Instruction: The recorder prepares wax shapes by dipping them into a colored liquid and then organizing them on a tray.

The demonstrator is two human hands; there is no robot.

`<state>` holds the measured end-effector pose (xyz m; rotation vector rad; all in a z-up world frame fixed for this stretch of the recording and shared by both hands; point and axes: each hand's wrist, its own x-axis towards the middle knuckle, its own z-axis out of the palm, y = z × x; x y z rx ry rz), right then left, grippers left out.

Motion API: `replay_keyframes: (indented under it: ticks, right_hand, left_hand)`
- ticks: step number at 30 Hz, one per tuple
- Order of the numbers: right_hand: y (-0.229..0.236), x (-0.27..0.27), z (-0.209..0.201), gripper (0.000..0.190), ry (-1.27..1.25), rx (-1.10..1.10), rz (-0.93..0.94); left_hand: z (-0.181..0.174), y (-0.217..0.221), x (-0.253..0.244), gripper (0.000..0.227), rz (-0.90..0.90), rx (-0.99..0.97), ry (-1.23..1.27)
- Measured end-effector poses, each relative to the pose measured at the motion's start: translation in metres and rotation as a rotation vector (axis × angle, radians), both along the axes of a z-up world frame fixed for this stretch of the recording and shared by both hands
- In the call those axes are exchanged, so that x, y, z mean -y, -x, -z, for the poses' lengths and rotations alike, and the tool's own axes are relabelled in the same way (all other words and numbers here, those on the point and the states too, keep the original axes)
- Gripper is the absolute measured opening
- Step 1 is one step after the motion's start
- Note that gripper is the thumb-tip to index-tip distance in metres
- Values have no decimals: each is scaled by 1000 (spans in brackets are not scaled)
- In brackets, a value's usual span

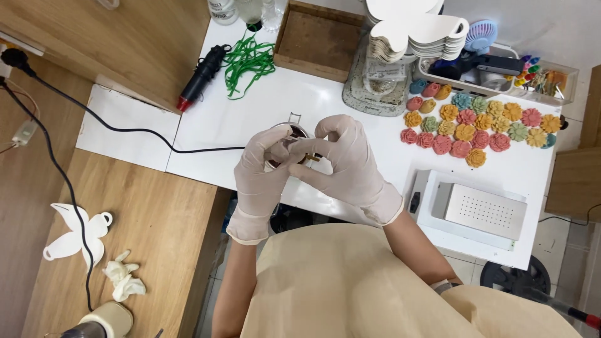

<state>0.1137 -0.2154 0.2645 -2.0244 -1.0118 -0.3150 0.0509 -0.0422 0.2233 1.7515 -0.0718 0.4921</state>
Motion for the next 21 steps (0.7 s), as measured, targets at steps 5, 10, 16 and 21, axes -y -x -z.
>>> replay_keyframes:
  ticks: [5,10,16,21]
  right_hand:
    - [8,-16,-9,37,-43,-86,-28]
    - [16,-35,-16,43,147,269,30]
    - [12,-50,-13,44,213,352,21]
    - [-2,-47,-12,38,263,423,-15]
  left_hand:
    - [-13,11,-23,49,-117,5,-32]
    - [-13,17,-40,52,-87,15,11]
    - [-21,18,-53,58,-30,-47,13]
    - [-22,12,-60,59,25,-139,-11]
